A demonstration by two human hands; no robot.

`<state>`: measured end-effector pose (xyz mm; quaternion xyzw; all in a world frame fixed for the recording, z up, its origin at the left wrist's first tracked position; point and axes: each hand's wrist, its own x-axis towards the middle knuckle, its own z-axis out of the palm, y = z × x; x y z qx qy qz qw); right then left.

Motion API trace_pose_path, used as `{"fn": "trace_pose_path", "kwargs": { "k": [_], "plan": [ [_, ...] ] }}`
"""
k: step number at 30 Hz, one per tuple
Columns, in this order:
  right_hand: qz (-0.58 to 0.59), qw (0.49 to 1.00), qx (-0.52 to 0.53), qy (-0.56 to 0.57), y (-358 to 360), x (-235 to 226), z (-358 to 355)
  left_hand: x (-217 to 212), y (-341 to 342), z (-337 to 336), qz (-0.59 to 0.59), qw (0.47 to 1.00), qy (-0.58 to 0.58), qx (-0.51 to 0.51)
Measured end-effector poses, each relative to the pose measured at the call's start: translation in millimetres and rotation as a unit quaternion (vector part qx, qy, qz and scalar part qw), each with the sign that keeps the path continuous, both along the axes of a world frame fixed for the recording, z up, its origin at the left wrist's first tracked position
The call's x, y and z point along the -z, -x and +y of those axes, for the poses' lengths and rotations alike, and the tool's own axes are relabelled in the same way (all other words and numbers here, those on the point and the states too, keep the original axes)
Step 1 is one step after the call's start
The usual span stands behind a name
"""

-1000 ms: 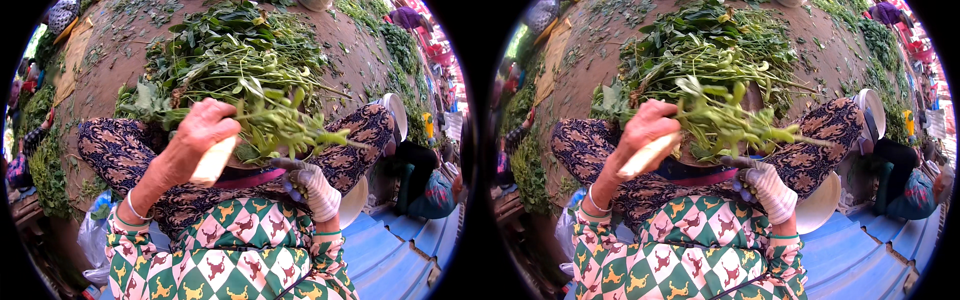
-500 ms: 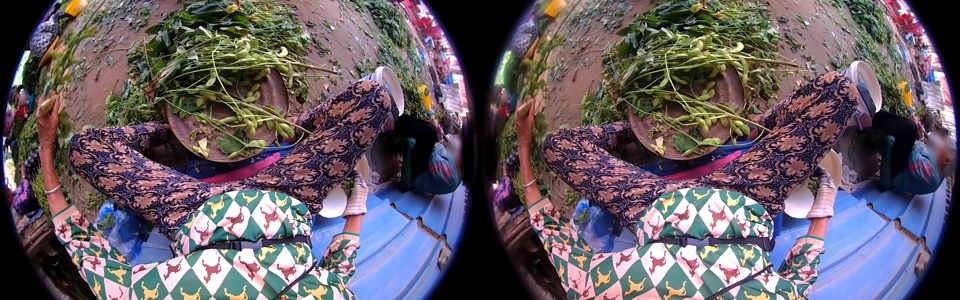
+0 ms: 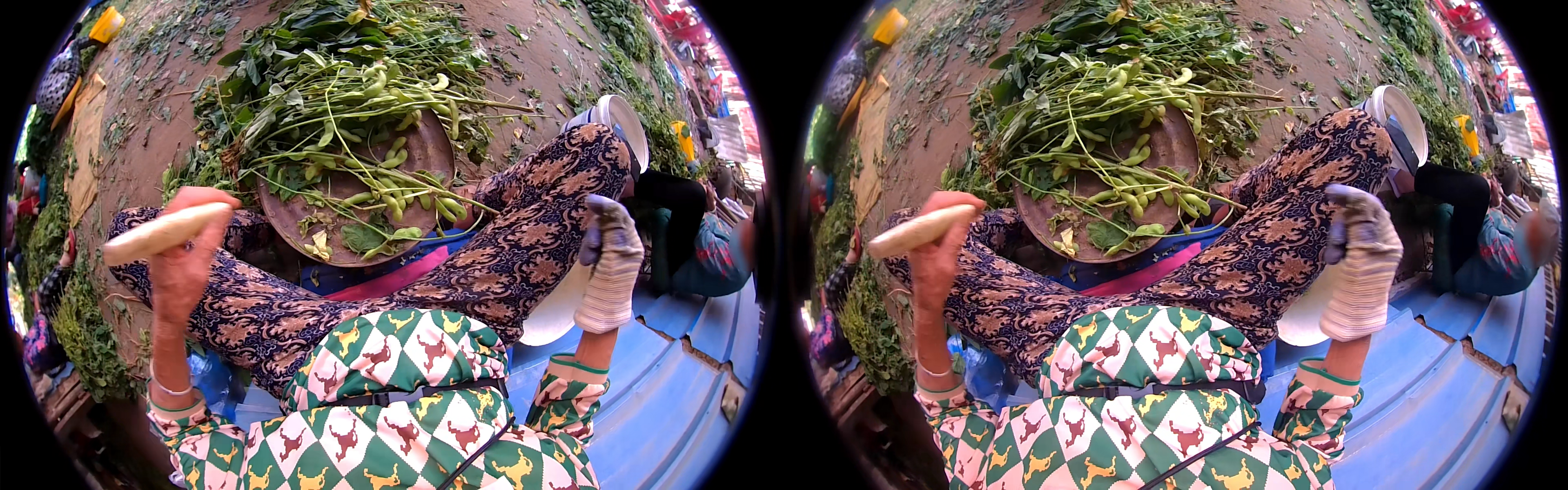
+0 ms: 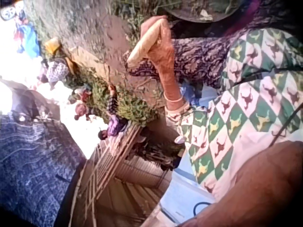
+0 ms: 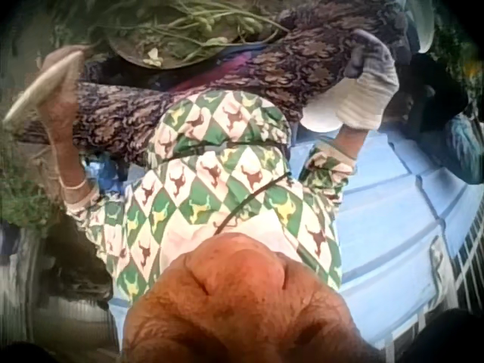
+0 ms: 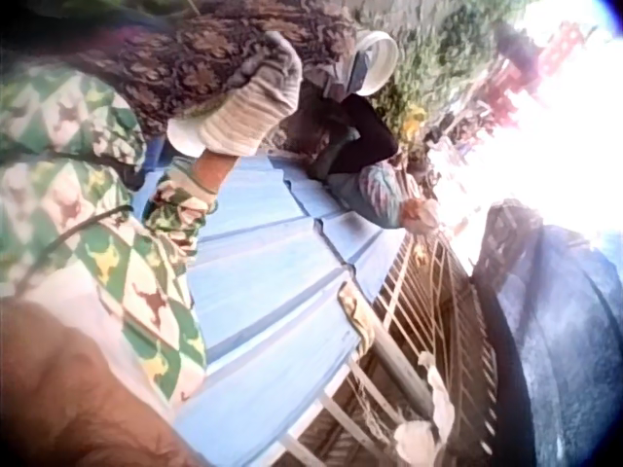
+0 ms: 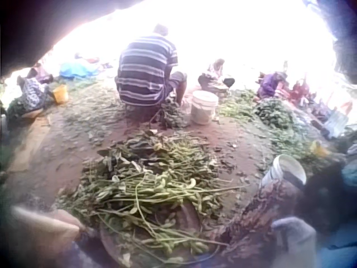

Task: The person sits on a tarp and uses a small knife to shell green vegetables, likely edamame, from their pods. They hold the stems in one hand and carefully cut or pull the pods open to remove the beans, placing the shelled beans into a white bowl.

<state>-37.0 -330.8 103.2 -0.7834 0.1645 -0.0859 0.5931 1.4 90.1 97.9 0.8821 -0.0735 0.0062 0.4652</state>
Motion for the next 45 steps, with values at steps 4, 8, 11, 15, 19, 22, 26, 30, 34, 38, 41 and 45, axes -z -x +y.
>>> {"fn": "trace_pose_path", "kwargs": {
  "k": [4,8,11,15,19,22,26,30,34,38,41,45],
  "plan": [
    [0.183,0.980,-0.073,-0.009,-12,-6,69,51,3,-83,0.128,0.966,0.199,0.107],
    [0.239,0.908,-0.166,0.301,-22,56,84,74,12,-115,0.191,0.938,0.288,0.018],
    [0.271,0.866,-0.188,0.376,-27,57,87,73,13,-123,0.209,0.934,0.289,-0.003],
    [0.223,0.894,-0.227,0.316,-29,70,84,75,12,-133,0.194,0.953,0.232,-0.015],
    [0.180,0.890,-0.275,0.317,-30,77,87,70,8,-139,0.211,0.940,0.264,-0.053],
    [0.144,0.915,-0.285,0.247,-29,89,80,60,4,-141,0.243,0.928,0.274,-0.070],
    [0.275,0.929,-0.176,-0.175,-36,68,82,42,2,-138,0.286,0.907,0.298,-0.078],
    [0.213,0.932,-0.200,-0.213,-44,44,76,7,-11,-130,0.230,0.913,0.337,-0.011],
    [0.226,0.934,-0.228,-0.157,-72,15,83,-25,-44,-118,0.096,0.933,0.339,0.073],
    [0.194,0.936,-0.207,-0.207,-88,-2,90,-37,-73,-107,0.021,0.920,0.358,0.157],
    [0.198,0.956,-0.173,-0.129,-94,16,93,-33,-78,-104,0.188,0.957,0.213,0.064],
    [0.118,0.974,-0.190,0.043,-88,42,88,12,-72,-94,0.167,0.981,0.093,0.035]
  ]
}}
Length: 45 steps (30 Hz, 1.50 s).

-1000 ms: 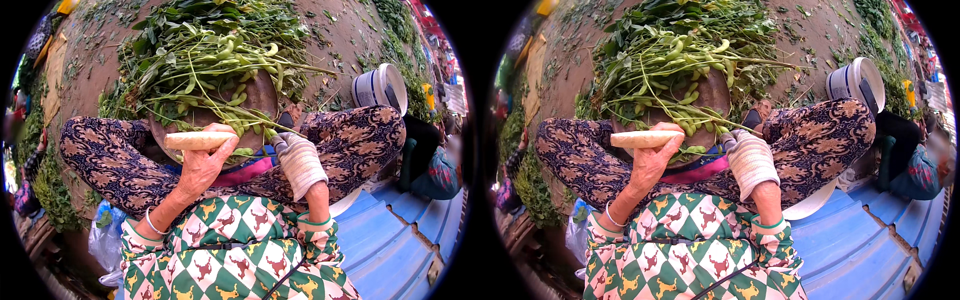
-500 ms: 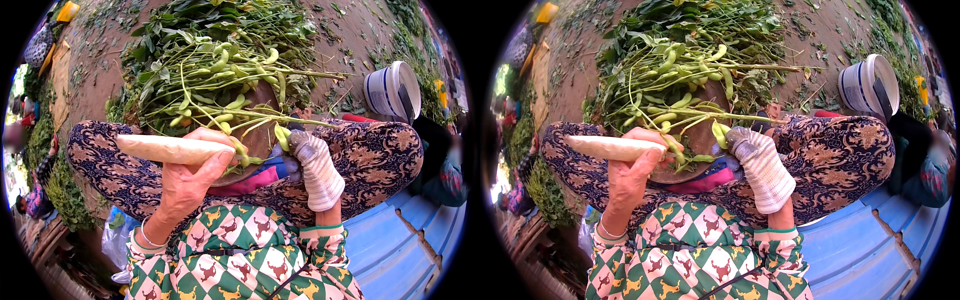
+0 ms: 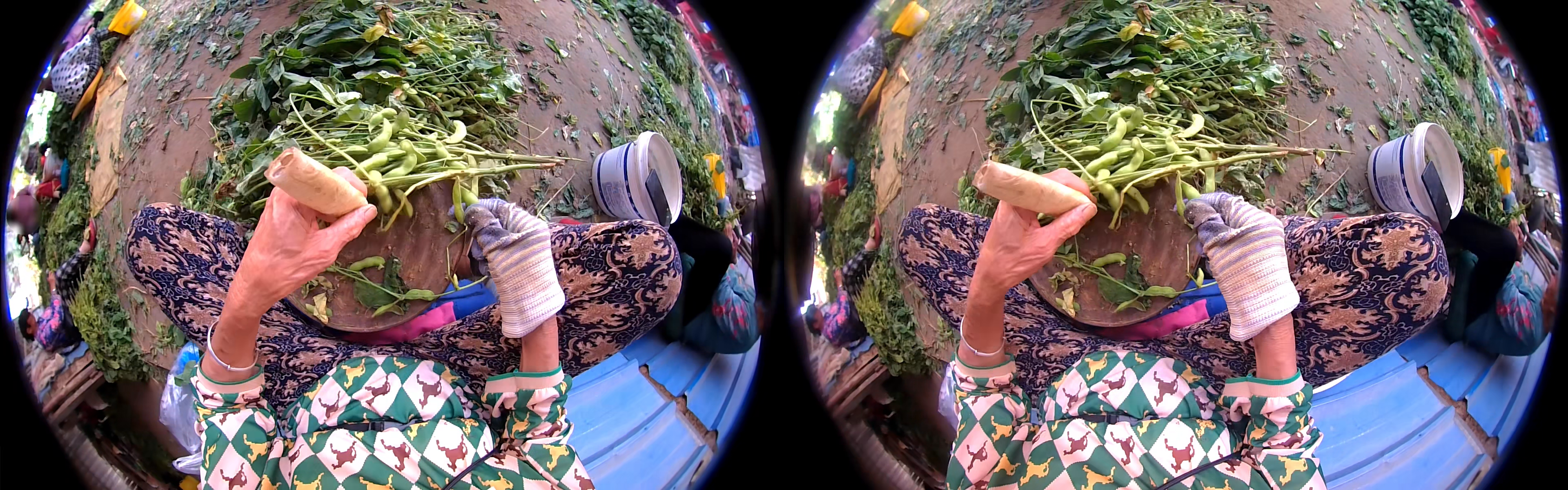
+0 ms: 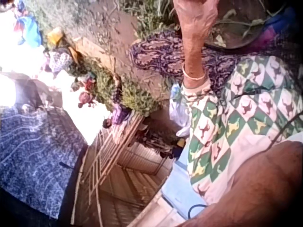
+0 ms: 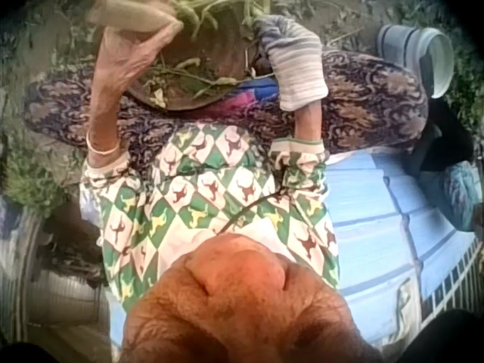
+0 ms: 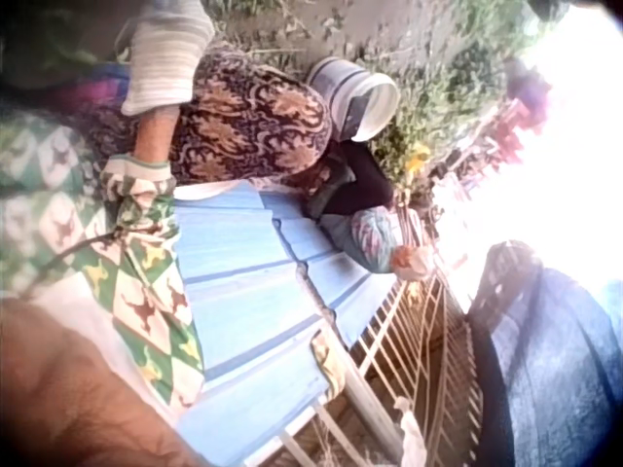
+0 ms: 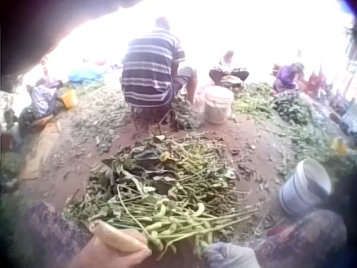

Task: The person sits on a tarp and uses a small knife to shell green vegetables, likely edamame, from their pods. They hold the stems in one hand and carefully cut or pull the pods open to remove the beans, placing the shelled beans into a white bowl.

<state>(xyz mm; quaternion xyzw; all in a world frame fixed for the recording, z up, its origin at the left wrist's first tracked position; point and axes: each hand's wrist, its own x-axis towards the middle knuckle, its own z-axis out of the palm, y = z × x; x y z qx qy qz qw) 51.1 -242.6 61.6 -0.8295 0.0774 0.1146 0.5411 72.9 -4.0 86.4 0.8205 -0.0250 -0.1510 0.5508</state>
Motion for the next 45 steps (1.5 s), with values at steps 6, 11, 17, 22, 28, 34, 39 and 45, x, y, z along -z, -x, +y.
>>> {"fn": "trace_pose_path", "kwargs": {
  "k": [6,11,17,22,28,34,39,45],
  "plan": [
    [-0.043,0.998,0.002,0.038,6,-3,-2,-41,10,-30,-0.034,0.985,0.156,0.061],
    [-0.161,0.977,-0.050,0.133,12,-9,1,7,19,-64,0.020,0.970,0.242,-0.021],
    [-0.187,0.950,-0.088,0.235,16,-8,6,14,22,-73,0.043,0.966,0.248,-0.062],
    [-0.076,0.983,-0.059,0.157,20,5,9,20,22,-72,0.066,0.972,0.219,-0.050],
    [-0.001,0.995,-0.066,0.073,18,10,10,21,22,-72,0.033,0.985,0.169,-0.029],
    [-0.085,0.981,-0.096,0.143,21,14,9,29,26,-74,0.005,0.981,0.189,-0.036],
    [-0.103,0.973,-0.095,0.183,24,19,14,36,30,-79,-0.099,0.988,0.119,-0.018],
    [0.086,0.996,-0.014,-0.026,23,16,19,40,25,-73,-0.118,0.986,0.114,-0.008]
  ]
}}
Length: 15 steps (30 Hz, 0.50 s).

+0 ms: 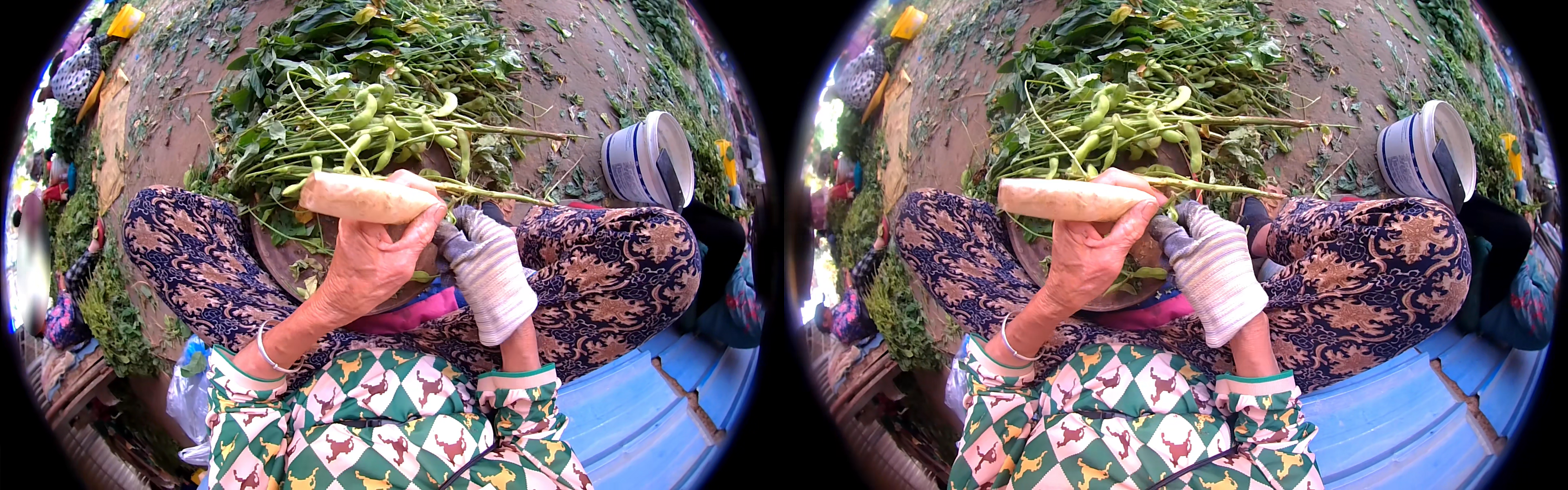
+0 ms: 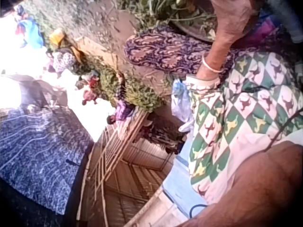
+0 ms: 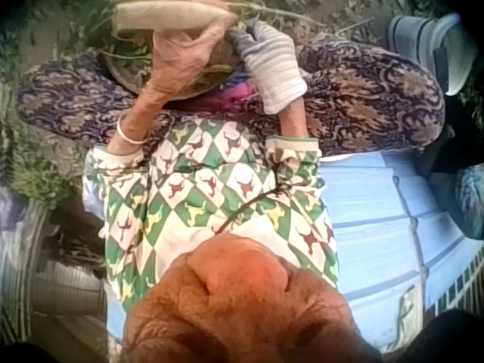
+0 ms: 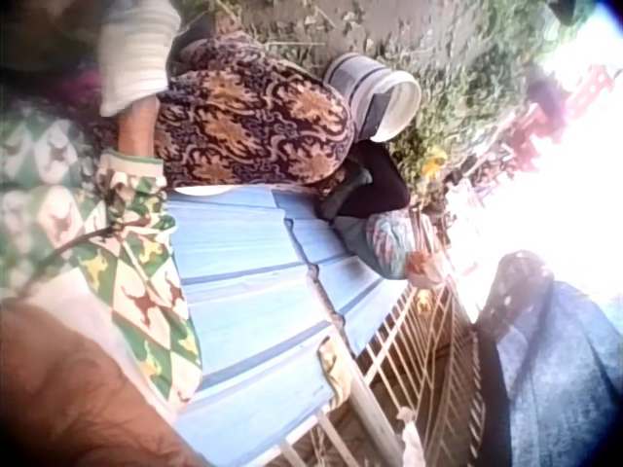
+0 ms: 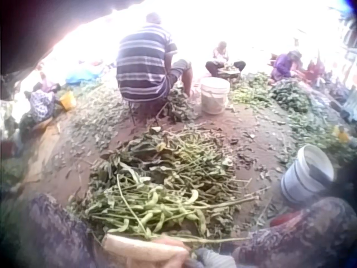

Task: The person sits on a tarp and uses a small knife to shell green vegetables, likely edamame, from their pods. They hold the stems in one hand and carefully cut or pull the pods open to remove the beans, placing the shelled beans into a white bowl.

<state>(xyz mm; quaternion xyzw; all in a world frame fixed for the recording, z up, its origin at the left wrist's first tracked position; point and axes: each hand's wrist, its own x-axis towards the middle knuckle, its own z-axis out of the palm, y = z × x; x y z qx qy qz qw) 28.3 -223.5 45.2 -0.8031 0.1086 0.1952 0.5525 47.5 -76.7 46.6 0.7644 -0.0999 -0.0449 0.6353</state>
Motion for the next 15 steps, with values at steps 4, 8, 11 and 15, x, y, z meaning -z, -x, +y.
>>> {"fn": "trace_pose_path", "kwargs": {
  "k": [4,8,11,15],
  "plan": [
    [0.116,0.965,-0.009,-0.234,-3,-19,-15,-21,-7,7,0.165,0.981,0.097,-0.012],
    [0.062,0.966,-0.022,-0.248,-2,-6,-15,-26,-9,12,0.140,0.988,0.064,0.016],
    [0.047,0.986,-0.082,-0.138,-4,5,-12,-2,-1,9,0.000,0.998,0.060,0.030],
    [0.150,0.969,-0.032,-0.193,-5,-6,-11,-15,8,32,0.077,0.995,0.032,0.045]
  ]
}}
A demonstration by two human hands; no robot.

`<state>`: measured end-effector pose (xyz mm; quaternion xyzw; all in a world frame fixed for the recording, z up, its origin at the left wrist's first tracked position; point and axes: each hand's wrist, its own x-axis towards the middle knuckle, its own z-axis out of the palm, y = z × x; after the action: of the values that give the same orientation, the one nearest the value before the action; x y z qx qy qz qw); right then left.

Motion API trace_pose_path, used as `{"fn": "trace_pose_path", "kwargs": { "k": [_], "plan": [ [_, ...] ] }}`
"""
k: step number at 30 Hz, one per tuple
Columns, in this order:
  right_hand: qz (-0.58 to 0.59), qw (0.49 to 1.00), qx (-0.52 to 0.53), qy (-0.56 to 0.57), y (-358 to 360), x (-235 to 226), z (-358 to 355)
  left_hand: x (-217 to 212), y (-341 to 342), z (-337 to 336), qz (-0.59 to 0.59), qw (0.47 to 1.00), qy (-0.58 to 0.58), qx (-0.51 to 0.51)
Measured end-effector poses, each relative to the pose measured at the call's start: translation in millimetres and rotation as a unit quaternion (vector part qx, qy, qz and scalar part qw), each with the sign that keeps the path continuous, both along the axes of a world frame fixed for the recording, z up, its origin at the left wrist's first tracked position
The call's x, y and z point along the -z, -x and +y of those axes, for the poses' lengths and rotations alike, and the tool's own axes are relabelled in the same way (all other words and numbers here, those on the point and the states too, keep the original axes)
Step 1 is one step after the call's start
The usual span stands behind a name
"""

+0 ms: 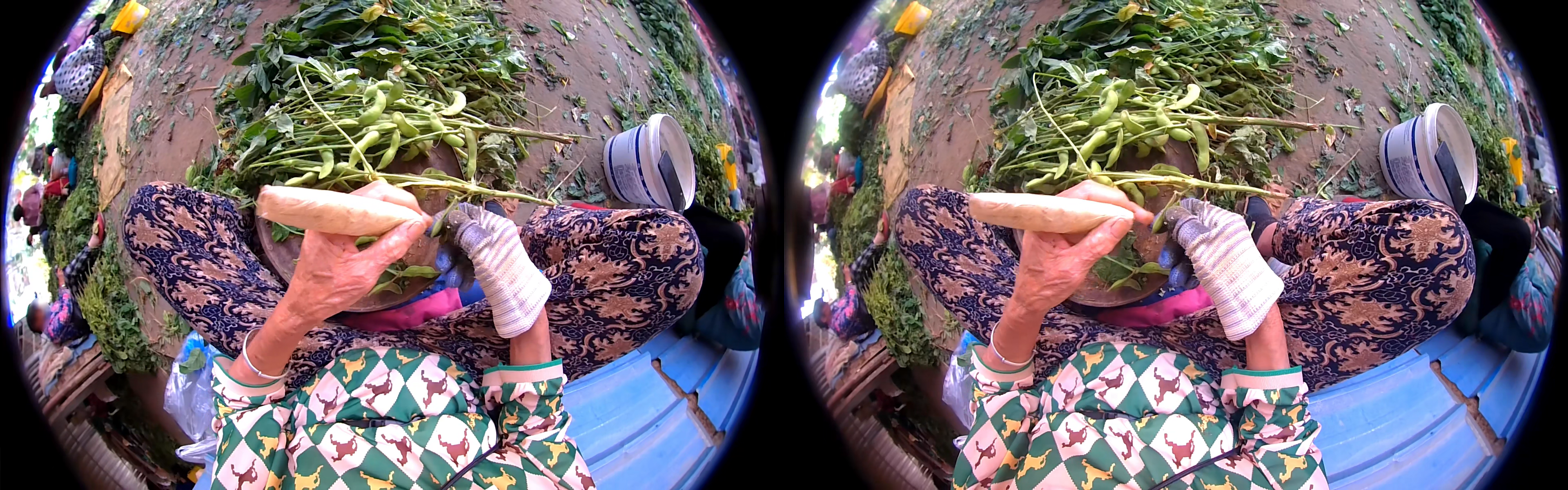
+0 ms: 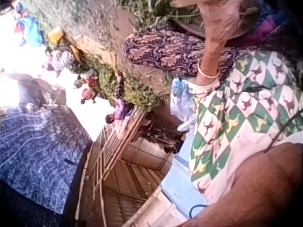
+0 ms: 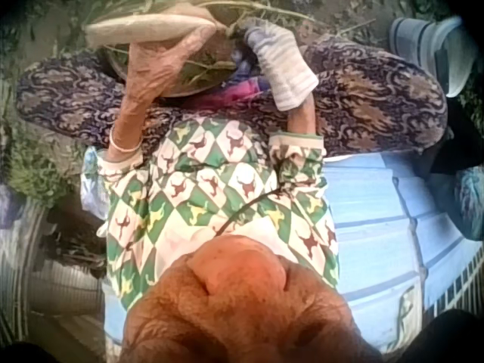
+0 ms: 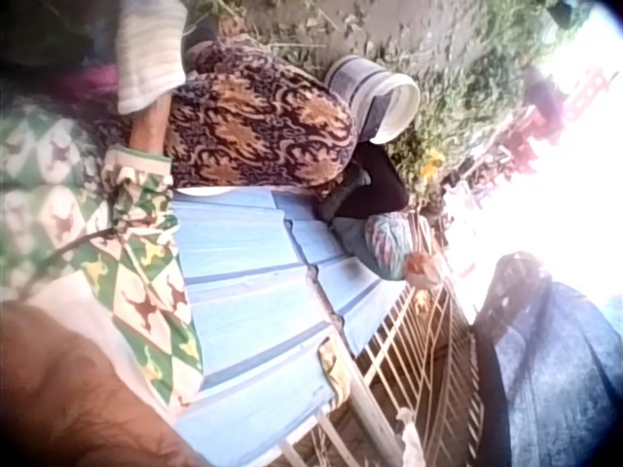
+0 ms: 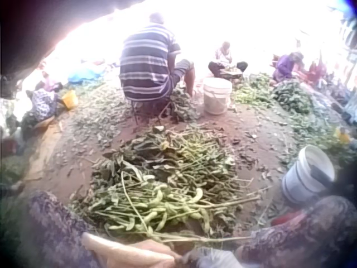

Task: The person sits on a tarp and uses a small knife to shell green vegetables, likely edamame, from their pods. They hold the stems in one hand and carefully cut or pull the pods open to remove the beans, placing the shelled beans into a white bowl.

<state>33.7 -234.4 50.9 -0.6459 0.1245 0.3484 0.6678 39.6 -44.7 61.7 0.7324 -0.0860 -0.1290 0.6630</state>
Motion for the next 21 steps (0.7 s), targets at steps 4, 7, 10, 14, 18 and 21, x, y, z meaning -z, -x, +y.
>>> {"fn": "trace_pose_path", "kwargs": {
  "k": [4,7,10,14,18,21],
  "plan": [
    [0.018,0.997,0.037,-0.062,4,5,-1,-12,3,26,0.023,0.998,0.000,-0.057],
    [0.015,0.995,0.046,-0.085,3,6,0,-14,6,30,0.017,0.990,-0.010,-0.142],
    [0.025,0.996,0.042,-0.076,2,11,0,-6,6,31,-0.043,0.991,-0.048,-0.114],
    [0.006,0.997,0.042,-0.065,3,11,0,8,-1,16,-0.147,0.974,-0.085,-0.148],
    [0.033,0.998,0.035,-0.047,1,14,1,7,-6,6,-0.233,0.951,-0.155,-0.132],
    [0.048,0.997,0.004,-0.052,1,11,-2,17,-6,-1,-0.218,0.961,-0.089,-0.145]
  ]
}}
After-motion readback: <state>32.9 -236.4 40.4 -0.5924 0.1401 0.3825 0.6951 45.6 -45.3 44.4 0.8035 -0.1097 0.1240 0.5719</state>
